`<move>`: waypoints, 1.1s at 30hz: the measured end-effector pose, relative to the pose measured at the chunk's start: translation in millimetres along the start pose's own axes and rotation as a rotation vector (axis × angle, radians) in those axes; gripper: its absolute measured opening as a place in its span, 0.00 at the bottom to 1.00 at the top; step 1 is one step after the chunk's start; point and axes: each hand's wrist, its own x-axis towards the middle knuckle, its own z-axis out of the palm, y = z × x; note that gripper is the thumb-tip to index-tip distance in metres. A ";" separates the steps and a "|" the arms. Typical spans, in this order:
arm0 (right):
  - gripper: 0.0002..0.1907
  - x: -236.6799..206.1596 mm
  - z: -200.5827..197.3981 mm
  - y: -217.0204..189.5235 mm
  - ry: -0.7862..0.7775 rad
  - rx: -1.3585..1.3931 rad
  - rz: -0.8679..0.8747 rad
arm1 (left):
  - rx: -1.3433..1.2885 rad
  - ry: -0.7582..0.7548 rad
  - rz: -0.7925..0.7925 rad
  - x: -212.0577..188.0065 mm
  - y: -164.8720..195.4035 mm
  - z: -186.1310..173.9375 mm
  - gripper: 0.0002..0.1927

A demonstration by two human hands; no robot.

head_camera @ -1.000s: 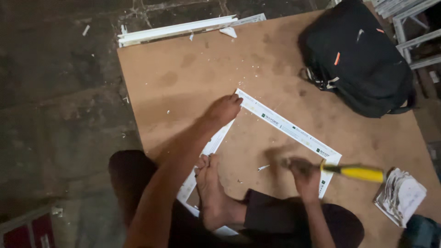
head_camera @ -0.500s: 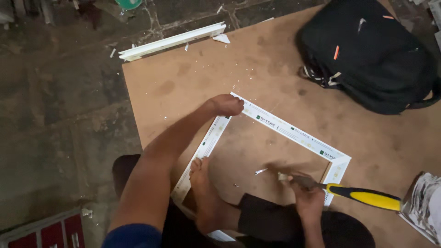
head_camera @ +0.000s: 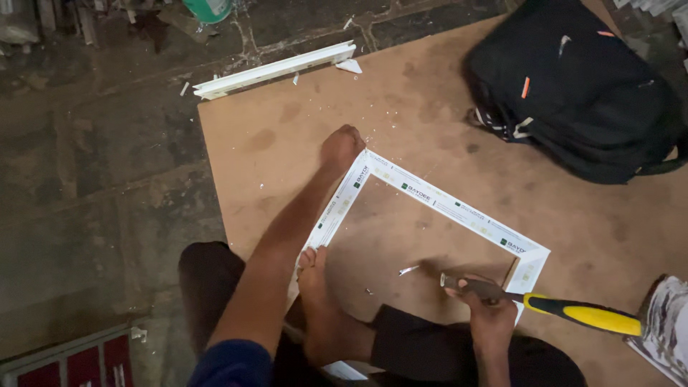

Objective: The person sits cross-legged on the floor and files the cut ends and corners of a white plastic window frame profile with a hand file, repositioning the frame to reach different spots. At the end they lift the frame up off the work board.

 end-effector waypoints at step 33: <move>0.12 29.3 38.4 39.2 -0.189 -0.410 -0.144 | 0.095 0.212 0.061 -42.0 -40.3 15.0 0.04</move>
